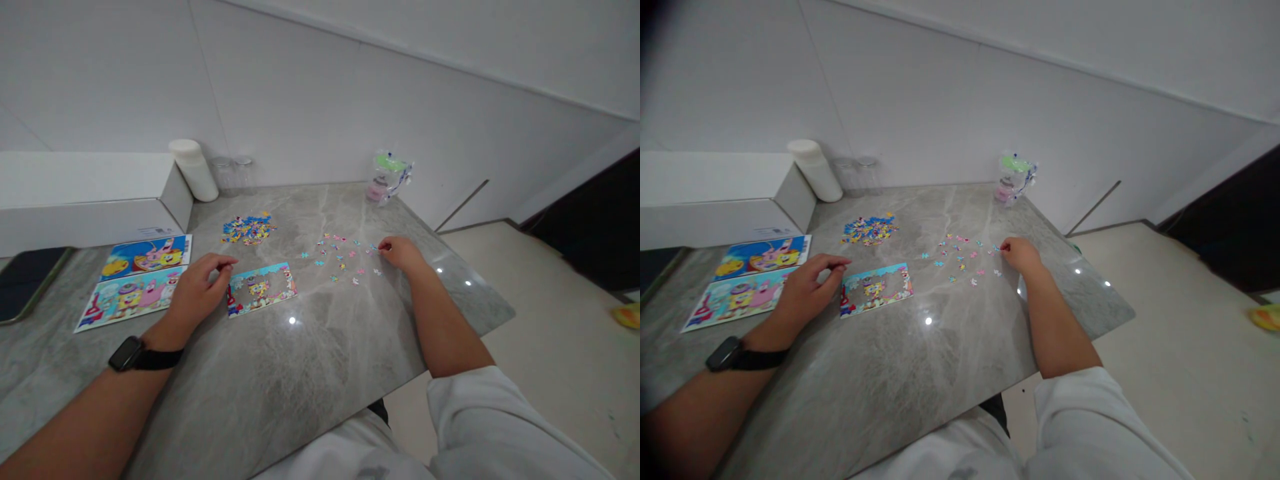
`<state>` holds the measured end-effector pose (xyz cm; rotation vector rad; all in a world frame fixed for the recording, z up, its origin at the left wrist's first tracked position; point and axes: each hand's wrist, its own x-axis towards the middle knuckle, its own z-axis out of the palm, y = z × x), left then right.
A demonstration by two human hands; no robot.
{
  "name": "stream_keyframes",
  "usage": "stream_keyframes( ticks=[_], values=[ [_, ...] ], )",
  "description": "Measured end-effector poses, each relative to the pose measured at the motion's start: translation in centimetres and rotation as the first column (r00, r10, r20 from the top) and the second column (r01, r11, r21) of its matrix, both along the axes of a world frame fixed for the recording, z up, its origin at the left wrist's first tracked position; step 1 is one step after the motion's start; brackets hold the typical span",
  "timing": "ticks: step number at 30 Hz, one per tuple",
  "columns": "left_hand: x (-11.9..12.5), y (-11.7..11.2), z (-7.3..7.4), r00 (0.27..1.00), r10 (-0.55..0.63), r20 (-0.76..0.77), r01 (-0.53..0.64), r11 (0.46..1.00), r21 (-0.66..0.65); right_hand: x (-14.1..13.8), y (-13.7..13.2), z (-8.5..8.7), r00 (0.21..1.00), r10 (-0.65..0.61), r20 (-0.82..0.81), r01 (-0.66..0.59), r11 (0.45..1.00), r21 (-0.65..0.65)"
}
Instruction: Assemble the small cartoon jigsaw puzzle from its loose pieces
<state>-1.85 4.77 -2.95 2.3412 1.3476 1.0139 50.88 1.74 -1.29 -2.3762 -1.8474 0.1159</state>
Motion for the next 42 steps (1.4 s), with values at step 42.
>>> stream_keyframes(
  ticks=[42],
  values=[
    [0.9, -1.2, 1.5, 0.996, -0.067, 0.058, 0.064, 0.997, 0.052, -26.7, 7.0, 7.7, 0.245, 0.553, -0.796, -0.594, 0.735, 0.327]
  ],
)
